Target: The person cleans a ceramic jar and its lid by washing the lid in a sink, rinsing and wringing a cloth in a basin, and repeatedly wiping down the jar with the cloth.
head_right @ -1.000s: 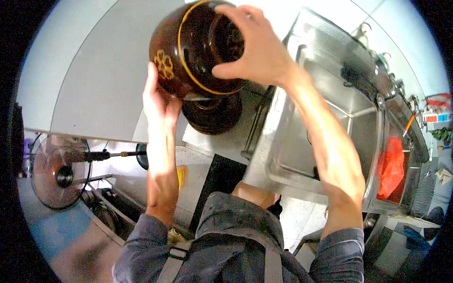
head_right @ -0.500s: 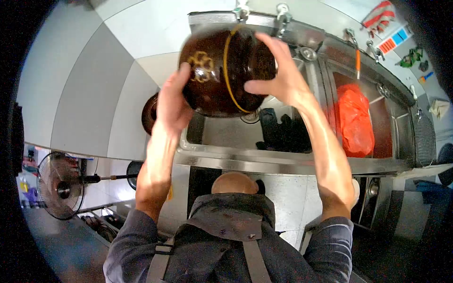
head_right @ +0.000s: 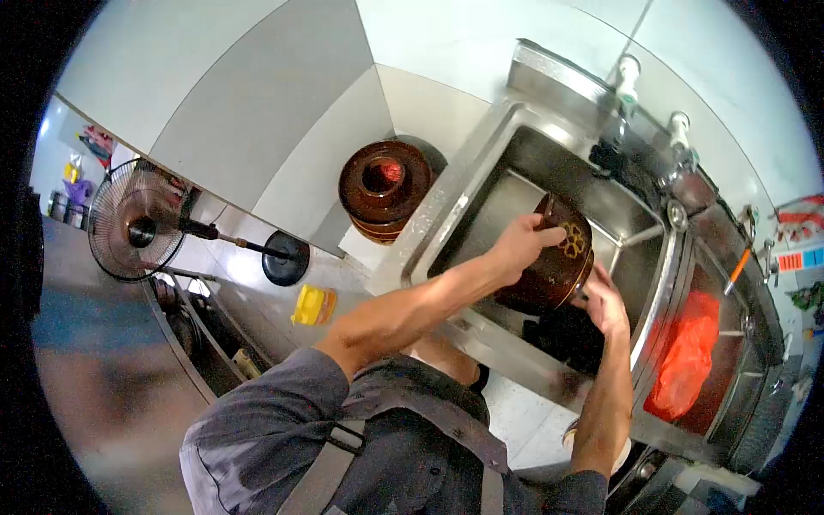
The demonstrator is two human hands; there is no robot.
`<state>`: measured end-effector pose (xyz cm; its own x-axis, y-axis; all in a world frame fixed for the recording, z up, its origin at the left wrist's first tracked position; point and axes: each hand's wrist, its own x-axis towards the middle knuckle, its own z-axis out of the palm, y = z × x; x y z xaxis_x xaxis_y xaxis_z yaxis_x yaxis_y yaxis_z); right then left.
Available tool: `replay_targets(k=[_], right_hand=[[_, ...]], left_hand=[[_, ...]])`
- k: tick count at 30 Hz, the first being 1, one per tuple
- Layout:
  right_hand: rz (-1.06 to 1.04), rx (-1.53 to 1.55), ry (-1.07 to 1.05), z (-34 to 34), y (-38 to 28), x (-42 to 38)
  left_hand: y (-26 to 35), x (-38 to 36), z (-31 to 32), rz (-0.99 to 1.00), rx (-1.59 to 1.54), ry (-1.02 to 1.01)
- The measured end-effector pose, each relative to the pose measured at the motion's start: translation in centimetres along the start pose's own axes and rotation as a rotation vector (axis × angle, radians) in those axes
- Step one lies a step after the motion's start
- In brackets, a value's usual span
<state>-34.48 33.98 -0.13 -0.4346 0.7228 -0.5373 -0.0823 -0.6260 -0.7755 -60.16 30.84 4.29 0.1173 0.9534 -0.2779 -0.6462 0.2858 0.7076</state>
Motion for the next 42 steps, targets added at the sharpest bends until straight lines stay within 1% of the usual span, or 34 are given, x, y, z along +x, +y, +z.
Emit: replay_targets(k=[1,2,4,5,6,7,8,9,10,11,12,13,14,15,16,18,19,21,23,24,25,27,28,29,30,31,33,34,35,36,39,42], right_hand=[[0.060,-0.146,0.125,0.7,0.1,0.3],[0.162,-0.494,0.095,-0.8,1.1,1.2],[0.289,-1.302,0.036,-4.5,5.7,3.8],[0.305,-1.763,0.012,-5.4,7.3,4.4],[0.507,-1.769,0.014,-3.0,7.3,4.4],[0.526,-1.871,0.072,-2.7,8.4,4.7],[0.323,-2.188,-0.005,-12.8,15.4,9.4],[-0.068,-2.341,0.004,-17.0,18.5,10.8],[0.101,-2.160,-0.030,-12.7,15.6,9.2],[0.173,-2.024,-0.010,-8.6,12.9,7.5],[0.191,-1.918,0.015,-6.2,10.8,5.8],[0.181,-1.829,0.032,-3.9,8.8,4.5],[0.076,-1.662,0.128,-3.0,7.5,2.7],[-0.031,-1.495,0.213,-2.7,6.9,1.3],[-0.030,-1.488,0.230,-2.8,6.4,-0.1],[-0.280,-1.232,0.472,-2.9,5.6,-2.9],[-0.354,-1.024,0.515,-2.9,5.1,-4.7],[-0.474,-1.014,0.575,-2.7,3.4,-8.0],[-0.543,-0.668,0.654,-2.2,2.8,-10.9],[-0.596,-0.516,0.619,-1.9,2.5,-12.4],[-0.622,-0.411,0.633,-1.2,2.0,-13.7],[-0.762,-0.174,0.634,-0.8,1.8,-15.2],[-0.789,-0.075,0.644,-0.7,1.8,-15.7],[-0.800,-0.076,0.651,-0.6,1.9,-16.1],[-0.834,-0.012,0.657,-0.5,2.0,-16.4],[-0.869,0.051,0.660,-0.3,2.1,-16.6],[-0.873,0.062,0.663,-0.2,2.2,-17.0],[-0.857,0.101,0.647,-0.2,2.6,-17.2],[-0.840,0.137,0.631,-0.2,3.0,-17.4],[-0.830,0.054,0.646,-0.3,3.1,-17.6],[-0.817,0.126,0.614,0.2,3.9,-17.5],[-0.832,0.072,0.614,0.3,4.4,-17.0]], left_hand=[[-0.1,0.5,-0.9,0.009,-0.003,0.016],[-0.4,0.8,-1.5,0.013,-0.004,0.036],[-0.2,1.0,-2.2,0.028,0.011,0.058],[-0.3,1.1,-2.2,0.040,0.031,0.063],[-0.7,1.9,-2.6,0.063,0.059,0.115],[0.2,1.5,-2.3,0.035,0.049,0.161],[0.3,1.8,-2.7,0.032,0.018,0.148],[1.4,1.3,-2.6,-0.001,-0.047,0.107],[1.9,1.2,-3.0,0.001,-0.141,0.057],[1.8,1.5,-3.3,-0.007,-0.156,0.084],[2.0,1.4,-3.2,0.002,-0.164,0.100],[1.9,1.7,-3.2,0.051,-0.132,0.075],[2.0,1.8,-3.1,0.021,-0.121,0.085],[1.6,2.4,-3.3,0.042,-0.109,0.053],[1.5,2.4,-3.1,0.029,-0.113,0.068],[1.3,3.0,-2.6,0.017,-0.116,0.076],[0.9,3.4,-2.5,-0.002,-0.141,0.072],[0.0,4.3,-2.3,-0.020,-0.157,0.052],[-1.3,5.4,-2.0,-0.068,-0.177,0.079],[-1.7,5.8,-1.5,-0.069,-0.174,0.063],[-2.2,6.1,-1.2,-0.102,-0.198,0.052],[-3.5,6.9,-0.7,-0.139,-0.219,0.025],[-4.5,7.5,-0.8,-0.170,-0.267,-0.008],[-5.5,8.1,-0.8,-0.199,-0.315,-0.042],[-6.6,8.8,-0.7,-0.241,-0.297,0.025],[-7.4,9.4,-0.7,-0.239,-0.295,0.014],[-8.4,10.0,-0.3,-0.266,-0.315,-0.030],[-8.6,10.2,0.0,-0.259,-0.252,-0.049],[-8.8,9.9,0.1,-0.263,-0.254,-0.050],[-8.9,10.0,0.3,-0.297,-0.282,-0.046],[-9.4,9.9,-0.1,-0.364,-0.336,-0.054],[-10.0,10.9,-0.9,-0.379,-0.370,-0.062]])
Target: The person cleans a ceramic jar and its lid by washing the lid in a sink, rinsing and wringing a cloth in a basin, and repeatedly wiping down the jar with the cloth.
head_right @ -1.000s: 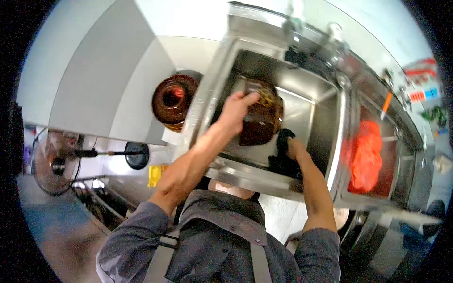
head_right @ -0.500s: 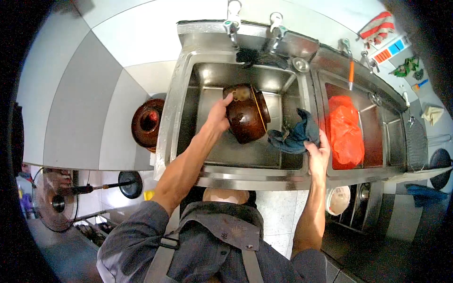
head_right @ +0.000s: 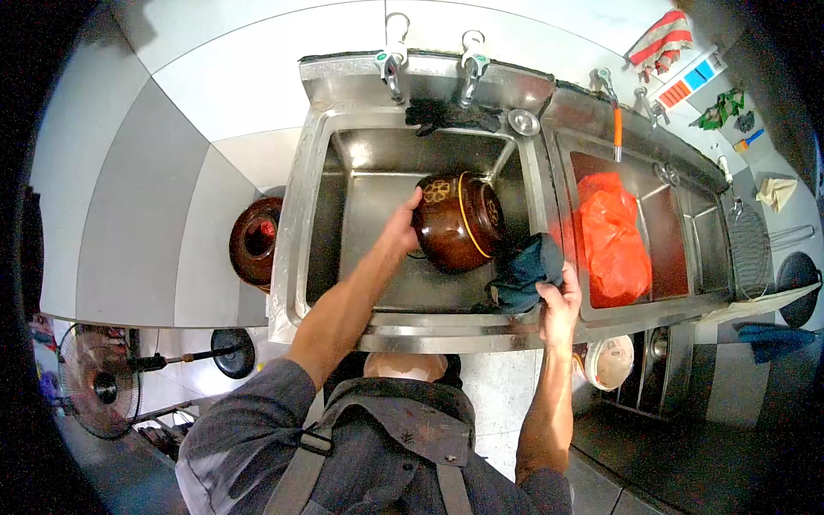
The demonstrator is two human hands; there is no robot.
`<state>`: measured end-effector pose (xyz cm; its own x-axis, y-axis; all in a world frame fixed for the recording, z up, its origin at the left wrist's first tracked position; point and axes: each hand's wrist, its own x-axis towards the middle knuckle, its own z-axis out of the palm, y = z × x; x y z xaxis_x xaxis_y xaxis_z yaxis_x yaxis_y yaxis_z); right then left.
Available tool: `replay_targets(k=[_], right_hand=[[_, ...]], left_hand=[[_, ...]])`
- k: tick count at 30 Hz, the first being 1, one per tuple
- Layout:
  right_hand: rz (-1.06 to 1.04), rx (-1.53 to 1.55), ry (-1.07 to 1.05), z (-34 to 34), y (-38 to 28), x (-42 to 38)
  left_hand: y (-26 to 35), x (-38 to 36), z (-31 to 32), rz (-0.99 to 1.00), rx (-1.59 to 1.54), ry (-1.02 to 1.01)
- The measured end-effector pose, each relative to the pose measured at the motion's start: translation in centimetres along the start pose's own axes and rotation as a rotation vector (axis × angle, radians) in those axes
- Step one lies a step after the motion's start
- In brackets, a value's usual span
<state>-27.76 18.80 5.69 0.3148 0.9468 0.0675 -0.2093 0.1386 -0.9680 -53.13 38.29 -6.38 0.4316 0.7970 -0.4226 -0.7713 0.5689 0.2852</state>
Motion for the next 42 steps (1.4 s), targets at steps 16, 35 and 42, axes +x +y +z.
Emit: replay_targets(k=[16,35,42], right_hand=[[0.085,0.266,0.076,1.7,0.9,-2.3],[0.092,0.338,-0.014,5.2,2.1,0.1],[0.071,0.554,-0.219,10.4,2.6,3.6]], left_hand=[[4.3,2.1,-9.3,0.068,0.755,0.617],[9.2,-6.4,0.1,0.409,1.140,0.248],[1.8,-13.6,5.4,-0.156,0.776,0.123]])
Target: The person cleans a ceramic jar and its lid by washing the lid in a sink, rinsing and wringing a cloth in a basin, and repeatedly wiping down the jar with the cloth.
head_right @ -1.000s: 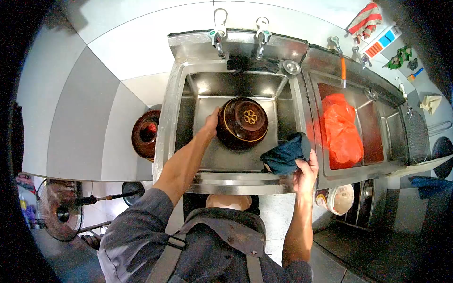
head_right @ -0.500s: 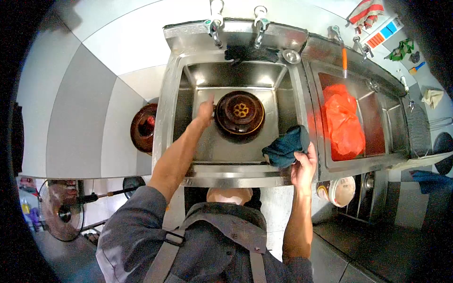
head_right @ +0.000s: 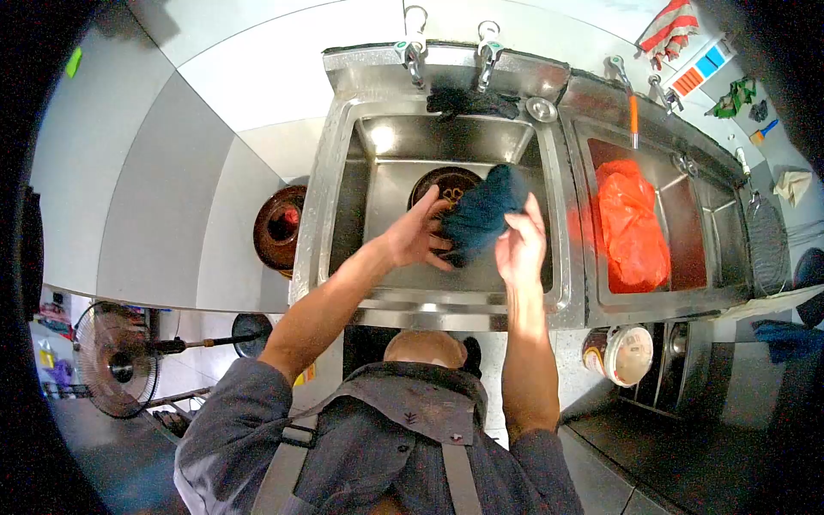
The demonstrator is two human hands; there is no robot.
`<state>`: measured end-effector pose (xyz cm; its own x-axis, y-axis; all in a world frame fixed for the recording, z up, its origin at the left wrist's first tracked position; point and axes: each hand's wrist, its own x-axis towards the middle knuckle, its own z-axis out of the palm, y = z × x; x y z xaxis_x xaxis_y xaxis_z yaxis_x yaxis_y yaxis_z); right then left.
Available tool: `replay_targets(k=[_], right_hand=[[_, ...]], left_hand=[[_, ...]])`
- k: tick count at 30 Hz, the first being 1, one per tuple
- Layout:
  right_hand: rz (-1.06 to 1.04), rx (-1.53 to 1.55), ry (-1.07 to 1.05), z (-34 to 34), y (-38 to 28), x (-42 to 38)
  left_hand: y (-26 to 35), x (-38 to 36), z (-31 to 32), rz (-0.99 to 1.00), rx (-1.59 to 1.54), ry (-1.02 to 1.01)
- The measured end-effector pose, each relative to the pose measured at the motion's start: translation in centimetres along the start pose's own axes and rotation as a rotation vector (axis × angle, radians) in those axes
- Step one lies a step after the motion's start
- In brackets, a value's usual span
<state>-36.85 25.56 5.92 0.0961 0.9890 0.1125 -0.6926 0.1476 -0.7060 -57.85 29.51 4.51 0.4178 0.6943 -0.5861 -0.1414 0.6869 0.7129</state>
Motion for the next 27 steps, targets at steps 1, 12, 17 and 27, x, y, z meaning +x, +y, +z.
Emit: replay_targets(k=[1,12,17,27], right_hand=[[0.032,0.021,-0.063,0.6,0.4,0.4],[-0.239,-1.117,0.040,4.9,4.5,1.8],[-0.215,-0.898,0.373,6.6,5.3,6.8],[-0.028,-0.615,0.421,7.3,5.2,10.6]], left_hand=[[0.1,-0.1,0.4,-0.014,-0.189,-0.175],[5.9,5.5,3.3,0.452,-0.342,0.060],[7.2,5.5,4.9,0.621,-0.188,0.182],[9.6,3.7,5.2,0.551,-0.092,0.319]])
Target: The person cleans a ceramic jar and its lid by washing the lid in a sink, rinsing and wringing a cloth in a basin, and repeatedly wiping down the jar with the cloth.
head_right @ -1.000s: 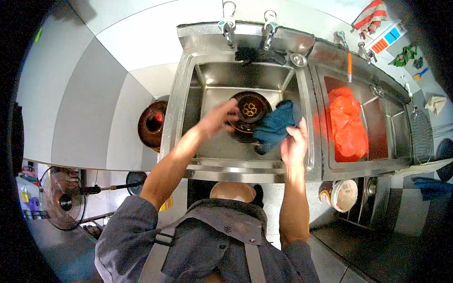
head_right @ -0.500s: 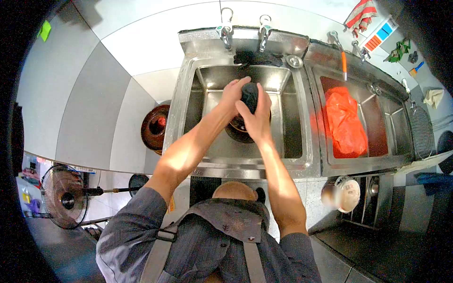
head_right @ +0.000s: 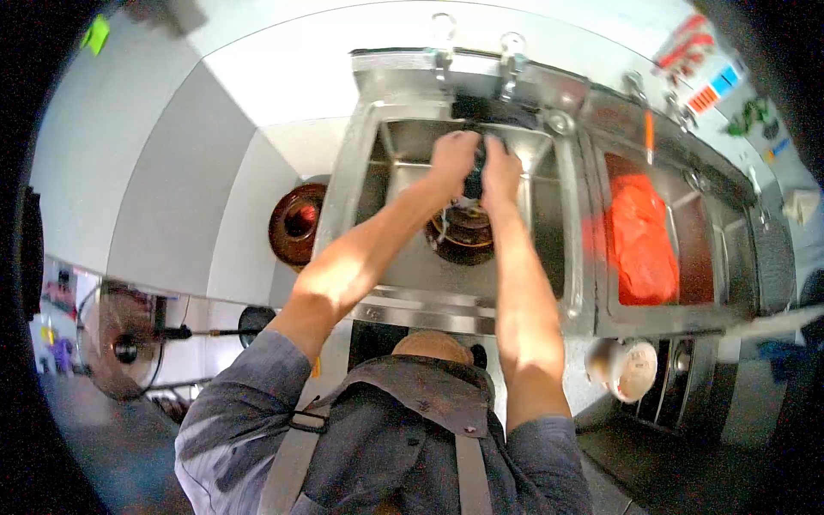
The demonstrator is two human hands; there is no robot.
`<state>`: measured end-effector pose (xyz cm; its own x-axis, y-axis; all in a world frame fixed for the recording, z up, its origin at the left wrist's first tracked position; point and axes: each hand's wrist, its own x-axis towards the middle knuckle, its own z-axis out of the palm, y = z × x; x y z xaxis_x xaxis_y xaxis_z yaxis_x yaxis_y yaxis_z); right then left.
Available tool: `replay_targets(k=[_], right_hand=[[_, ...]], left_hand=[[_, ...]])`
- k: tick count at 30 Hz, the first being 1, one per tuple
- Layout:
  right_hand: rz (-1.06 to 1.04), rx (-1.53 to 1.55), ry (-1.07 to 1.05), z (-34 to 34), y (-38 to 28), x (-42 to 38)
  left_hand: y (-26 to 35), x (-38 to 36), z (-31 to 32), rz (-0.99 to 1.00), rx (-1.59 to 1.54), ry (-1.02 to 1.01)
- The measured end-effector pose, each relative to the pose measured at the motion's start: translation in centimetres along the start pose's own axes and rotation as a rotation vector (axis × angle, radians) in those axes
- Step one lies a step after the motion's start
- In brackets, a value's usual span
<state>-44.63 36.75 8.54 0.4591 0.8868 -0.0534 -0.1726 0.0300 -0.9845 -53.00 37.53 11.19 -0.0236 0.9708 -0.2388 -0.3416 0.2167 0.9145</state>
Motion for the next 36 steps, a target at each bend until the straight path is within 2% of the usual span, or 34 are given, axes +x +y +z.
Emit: replay_targets(k=[1,2,3,4,5,6,7,8,12,14,15,16,18,19,22,23,24,26,28,30,31,33,34,35,36], right_hand=[[-0.013,0.137,-0.155,-0.5,1.3,0.8],[0.111,0.097,-0.163,-1.1,2.0,1.6],[0.202,0.242,-0.248,-1.9,4.8,4.0],[0.340,0.355,-0.318,-1.9,2.7,1.9],[0.354,0.442,-0.450,-2.8,3.1,2.2],[0.402,0.439,-0.428,-3.3,2.3,1.4],[0.407,0.454,-0.403,-3.3,1.4,0.5],[0.429,0.508,-0.519,-4.1,2.0,1.1],[0.389,0.336,-0.492,-4.4,1.0,0.5],[0.277,0.272,-0.451,-3.9,0.5,0.0],[0.279,0.269,-0.449,-3.8,0.4,0.0],[0.219,0.250,-0.379,-3.6,0.3,0.4],[0.155,0.229,-0.309,-2.7,-0.2,0.7],[-0.014,0.121,-0.299,-2.2,-0.7,0.3],[-0.471,-0.409,-0.329,-2.2,-2.8,-1.7],[-0.819,-0.563,-0.417,-2.0,-3.3,-2.2],[-0.949,-0.657,-0.544,-1.8,-3.8,-2.6],[-1.042,-0.872,-0.619,-1.9,-4.1,-3.9],[-1.069,-0.834,-0.562,-1.6,-4.2,-4.2],[-1.054,-0.810,-0.410,-0.9,-3.7,-4.0],[-1.054,-0.815,-0.400,-0.4,-3.2,-3.4],[-1.092,-0.623,-0.187,0.3,-2.1,-2.4],[-1.092,-0.628,-0.177,0.7,-2.2,-2.2],[-1.028,-0.588,-0.137,1.2,-2.2,-2.2],[-0.960,-0.547,-0.097,1.4,-2.2,-2.1]], left_hand=[[-3.1,3.4,-1.1,0.266,0.369,-0.044],[-3.2,3.3,-1.0,0.203,0.303,-0.031],[-3.2,3.1,-0.9,0.141,0.235,-0.013],[-3.3,3.1,-0.8,0.081,0.166,0.008],[-3.1,2.7,-0.5,0.114,0.075,-0.027],[-3.2,2.4,-0.7,0.061,-0.137,-0.185],[-3.4,2.4,-0.7,0.039,-0.179,-0.208],[-2.6,1.4,-0.7,-0.019,-0.233,-0.203],[-3.3,1.3,-1.8,0.104,-0.032,-0.185],[-2.7,0.7,-1.7,0.179,0.187,-0.052],[-2.5,1.0,-1.8,0.286,0.280,-0.073],[-2.6,1.0,-1.7,0.287,0.280,-0.072],[-2.5,0.7,-1.3,0.310,0.492,0.034],[-1.6,0.3,-1.6,0.118,0.373,-0.055],[0.4,-0.5,-4.5,-0.452,-0.500,-0.701],[0.7,-0.8,-4.9,-0.434,-0.489,-0.618],[0.9,-0.6,-5.0,-0.409,-0.476,-0.531],[-0.1,1.0,-4.3,-0.279,-0.604,-0.562],[0.4,1.1,-4.2,-0.360,-0.743,-0.651],[0.8,0.2,-2.5,-0.463,-0.724,-0.422],[-0.2,1.1,-2.3,-0.467,-0.721,-0.431],[-2.6,2.8,-2.0,-0.179,-0.753,-0.504],[-2.7,2.8,-1.9,-0.184,-0.751,-0.513],[-2.7,2.9,-2.4,0.286,-0.051,-0.476],[-2.9,3.1,-2.6,0.505,0.315,-0.465]])
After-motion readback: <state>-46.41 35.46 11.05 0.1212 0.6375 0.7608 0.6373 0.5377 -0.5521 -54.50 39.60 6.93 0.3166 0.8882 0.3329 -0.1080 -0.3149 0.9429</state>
